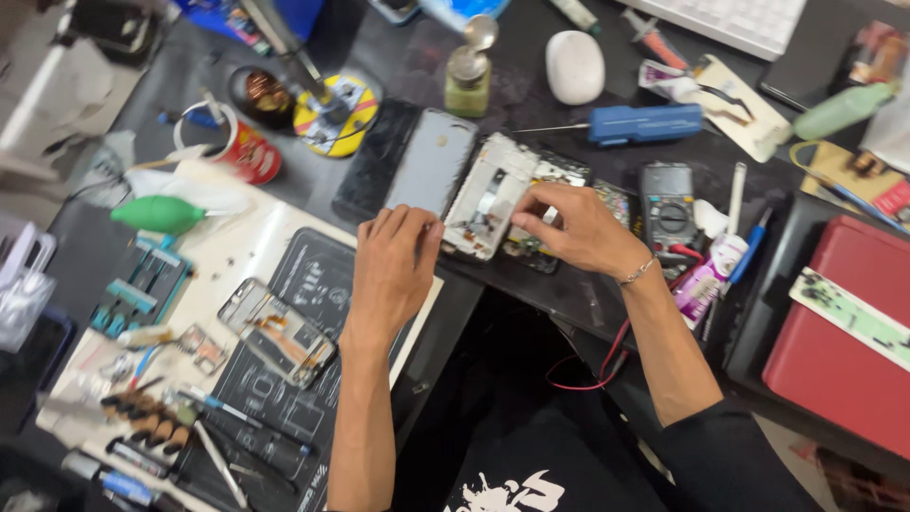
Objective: The person connects internal ribbon cables to a phone motherboard and chassis, then holds up the reassembled phone.
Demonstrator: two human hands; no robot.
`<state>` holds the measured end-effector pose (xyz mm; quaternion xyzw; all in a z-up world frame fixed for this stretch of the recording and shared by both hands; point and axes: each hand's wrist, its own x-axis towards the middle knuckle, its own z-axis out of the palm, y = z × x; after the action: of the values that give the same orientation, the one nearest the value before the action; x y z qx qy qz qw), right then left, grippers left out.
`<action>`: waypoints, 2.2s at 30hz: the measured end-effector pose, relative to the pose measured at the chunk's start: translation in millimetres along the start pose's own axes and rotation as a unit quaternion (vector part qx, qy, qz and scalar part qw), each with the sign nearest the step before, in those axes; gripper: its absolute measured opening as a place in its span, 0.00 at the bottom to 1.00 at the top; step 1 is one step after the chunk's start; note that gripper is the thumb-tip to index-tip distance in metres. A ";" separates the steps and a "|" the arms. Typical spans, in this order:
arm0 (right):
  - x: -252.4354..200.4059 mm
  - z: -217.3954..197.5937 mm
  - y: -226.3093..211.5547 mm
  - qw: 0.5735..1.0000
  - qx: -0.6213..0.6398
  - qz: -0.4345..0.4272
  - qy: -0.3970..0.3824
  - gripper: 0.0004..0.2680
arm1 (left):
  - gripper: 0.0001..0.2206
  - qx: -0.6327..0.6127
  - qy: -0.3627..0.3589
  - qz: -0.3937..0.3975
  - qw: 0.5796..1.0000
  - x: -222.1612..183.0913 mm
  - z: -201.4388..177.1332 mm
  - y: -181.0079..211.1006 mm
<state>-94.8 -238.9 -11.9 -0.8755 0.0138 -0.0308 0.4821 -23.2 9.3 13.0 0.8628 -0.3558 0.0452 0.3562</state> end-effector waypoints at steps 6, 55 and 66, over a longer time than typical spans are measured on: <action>19.9 33.1 -30.1 0.997 0.026 -0.074 -0.022 0.06 | 0.03 -0.008 0.095 -0.077 0.992 -39.0 -33.7 -20.9; 102.0 232.0 -112.7 0.911 0.020 -0.334 -0.243 0.12 | 0.06 0.150 0.218 -0.203 0.943 -194.9 -91.5 -112.5; 101.3 236.7 -109.4 0.907 0.029 -0.353 -0.226 0.11 | 0.05 0.136 0.217 -0.210 0.944 -194.1 -93.5 -110.7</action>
<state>21.5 13.7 -41.6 -0.7922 -0.4070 -0.0005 0.4547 -79.4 237.3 -46.4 0.9276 -0.0709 0.2032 0.3052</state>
